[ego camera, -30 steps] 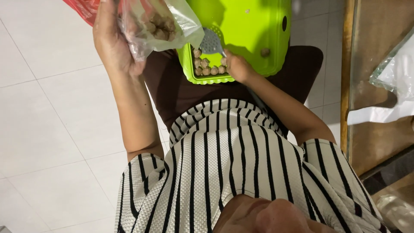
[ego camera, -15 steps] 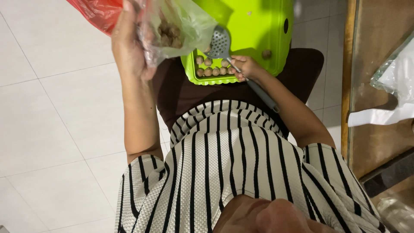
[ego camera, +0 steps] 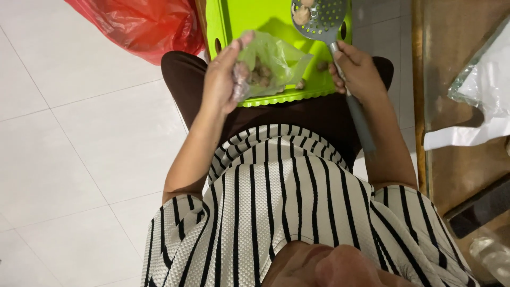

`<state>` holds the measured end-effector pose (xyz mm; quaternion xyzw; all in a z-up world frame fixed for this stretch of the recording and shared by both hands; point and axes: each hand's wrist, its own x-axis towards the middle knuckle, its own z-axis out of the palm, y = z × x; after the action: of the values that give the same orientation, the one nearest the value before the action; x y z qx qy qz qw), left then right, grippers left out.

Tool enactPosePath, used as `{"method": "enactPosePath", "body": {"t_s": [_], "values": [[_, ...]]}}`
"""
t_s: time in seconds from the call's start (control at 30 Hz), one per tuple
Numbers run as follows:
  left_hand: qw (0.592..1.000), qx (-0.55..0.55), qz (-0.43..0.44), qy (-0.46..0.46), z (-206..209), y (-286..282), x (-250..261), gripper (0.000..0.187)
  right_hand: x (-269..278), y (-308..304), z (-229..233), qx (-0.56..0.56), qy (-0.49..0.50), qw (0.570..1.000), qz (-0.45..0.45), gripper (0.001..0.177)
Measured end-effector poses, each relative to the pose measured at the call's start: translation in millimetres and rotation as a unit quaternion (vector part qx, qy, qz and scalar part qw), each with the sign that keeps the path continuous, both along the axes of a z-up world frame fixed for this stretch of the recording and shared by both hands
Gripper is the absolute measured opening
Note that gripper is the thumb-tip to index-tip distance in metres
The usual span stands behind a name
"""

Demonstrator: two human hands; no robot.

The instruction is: The person uses a slotted spoon to transfer meatballs from a bowl into a plastic bag, then ties the bag shut.

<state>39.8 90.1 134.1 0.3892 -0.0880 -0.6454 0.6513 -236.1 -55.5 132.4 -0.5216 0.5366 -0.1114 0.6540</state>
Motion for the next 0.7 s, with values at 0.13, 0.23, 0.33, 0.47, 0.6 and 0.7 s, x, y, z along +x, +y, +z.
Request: {"method": "enactPosePath", "body": {"t_s": [0.13, 0.23, 0.33, 0.47, 0.6, 0.7], "values": [[0.997, 0.073, -0.014, -0.019, -23, -5, -14, 0.044, 14, 21, 57, -0.022, 0.040, 0.998, 0.037, 0.053], [0.997, 0.070, -0.011, -0.033, -29, -8, -18, 0.049, 23, 34, 67, -0.057, 0.117, 0.985, 0.110, 0.026], [0.997, 0.071, 0.012, -0.014, -28, -9, -16, 0.051, 32, 47, 66, -0.008, 0.136, 0.984, 0.113, 0.052], [0.996, 0.082, 0.016, -0.018, -28, -9, -14, 0.053, 36, 49, 69, -0.074, 0.135, 0.975, 0.161, 0.045], [0.997, 0.073, 0.010, -0.027, -31, -7, -12, 0.054, 18, 36, 38, -0.080, 0.134, 0.984, 0.081, 0.053], [0.998, 0.068, 0.011, -0.010, -21, -8, -12, 0.052, 3, 22, 9, -0.227, 0.164, 0.949, 0.146, 0.040]]}}
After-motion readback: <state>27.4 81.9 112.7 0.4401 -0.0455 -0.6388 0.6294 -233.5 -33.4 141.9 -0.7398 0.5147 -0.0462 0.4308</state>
